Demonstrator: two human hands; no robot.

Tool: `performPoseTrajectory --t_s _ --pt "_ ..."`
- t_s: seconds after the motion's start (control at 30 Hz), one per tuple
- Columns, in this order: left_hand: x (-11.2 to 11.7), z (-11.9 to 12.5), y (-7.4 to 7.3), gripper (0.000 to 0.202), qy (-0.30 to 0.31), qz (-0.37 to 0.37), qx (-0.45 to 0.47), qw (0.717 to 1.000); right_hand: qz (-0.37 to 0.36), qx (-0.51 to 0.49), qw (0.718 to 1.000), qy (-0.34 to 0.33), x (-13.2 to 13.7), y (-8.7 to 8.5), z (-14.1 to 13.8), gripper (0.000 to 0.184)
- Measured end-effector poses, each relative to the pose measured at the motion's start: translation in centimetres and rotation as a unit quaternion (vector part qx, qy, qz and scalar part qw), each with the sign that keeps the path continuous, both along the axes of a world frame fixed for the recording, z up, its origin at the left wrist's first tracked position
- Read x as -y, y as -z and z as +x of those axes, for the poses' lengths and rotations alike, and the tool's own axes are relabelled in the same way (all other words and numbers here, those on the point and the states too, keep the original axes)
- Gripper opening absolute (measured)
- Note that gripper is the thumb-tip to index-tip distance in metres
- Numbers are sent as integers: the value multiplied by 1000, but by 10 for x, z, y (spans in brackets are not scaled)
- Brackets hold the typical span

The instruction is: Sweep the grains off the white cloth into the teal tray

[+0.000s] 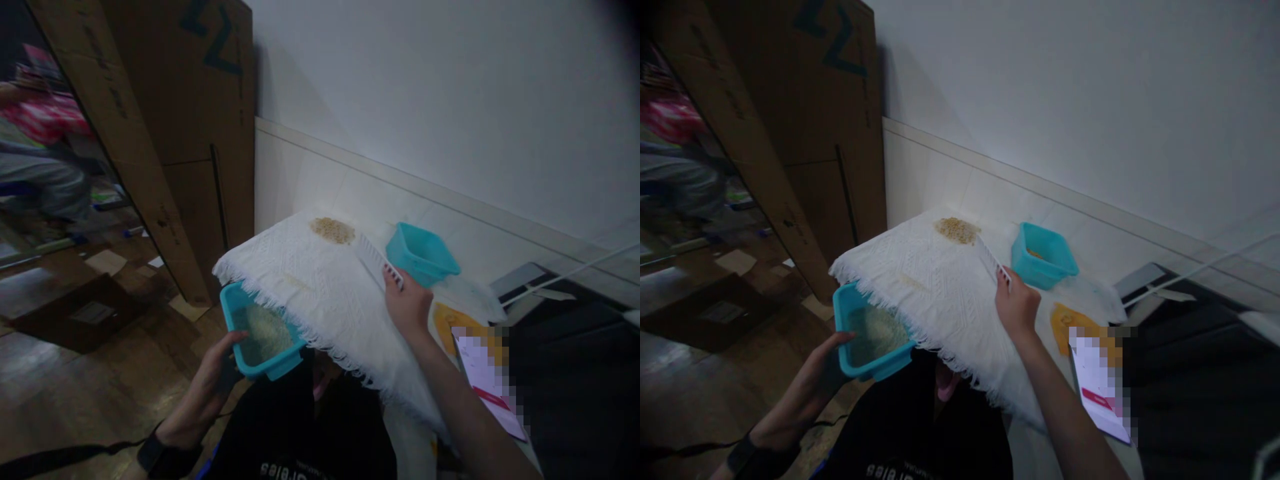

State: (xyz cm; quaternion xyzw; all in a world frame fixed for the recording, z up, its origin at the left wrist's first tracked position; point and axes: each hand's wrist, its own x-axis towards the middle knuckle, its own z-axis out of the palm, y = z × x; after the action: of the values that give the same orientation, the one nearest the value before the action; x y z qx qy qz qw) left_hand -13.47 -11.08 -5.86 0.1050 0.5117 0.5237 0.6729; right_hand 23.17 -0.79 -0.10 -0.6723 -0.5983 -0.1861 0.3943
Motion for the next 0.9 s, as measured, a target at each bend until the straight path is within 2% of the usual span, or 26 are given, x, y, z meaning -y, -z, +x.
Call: performPoseTrajectory --t_s 0.1,0.23,0.33,0.5,0.57,0.67,0.77,0.9 --pt "-2 1 1 18 8 -2 -7 1000 -92 14 994 63 -26 -8 18 42" --pt "-6 0 5 13 28 -35 -11 999 -156 42 985 66 -46 -9 12 36" --pt "-8 -3 10 15 30 -38 -3 999 -138 55 988 36 -45 1 3 31" --pt "-12 -7 24 23 33 -47 -9 998 -67 77 992 -68 -33 20 -11 28" --pt "-13 -9 28 28 34 -53 -17 998 -47 75 990 -113 -29 24 -17 28" --pt "-12 -9 29 25 33 -53 -28 998 -30 56 981 -183 -28 24 -28 27" --pt "-8 -5 21 26 38 -45 -23 998 -25 10 976 -215 -47 14 -39 27" --pt "-6 0 13 34 33 -58 -23 998 -30 -63 974 -216 -105 -7 -56 23"
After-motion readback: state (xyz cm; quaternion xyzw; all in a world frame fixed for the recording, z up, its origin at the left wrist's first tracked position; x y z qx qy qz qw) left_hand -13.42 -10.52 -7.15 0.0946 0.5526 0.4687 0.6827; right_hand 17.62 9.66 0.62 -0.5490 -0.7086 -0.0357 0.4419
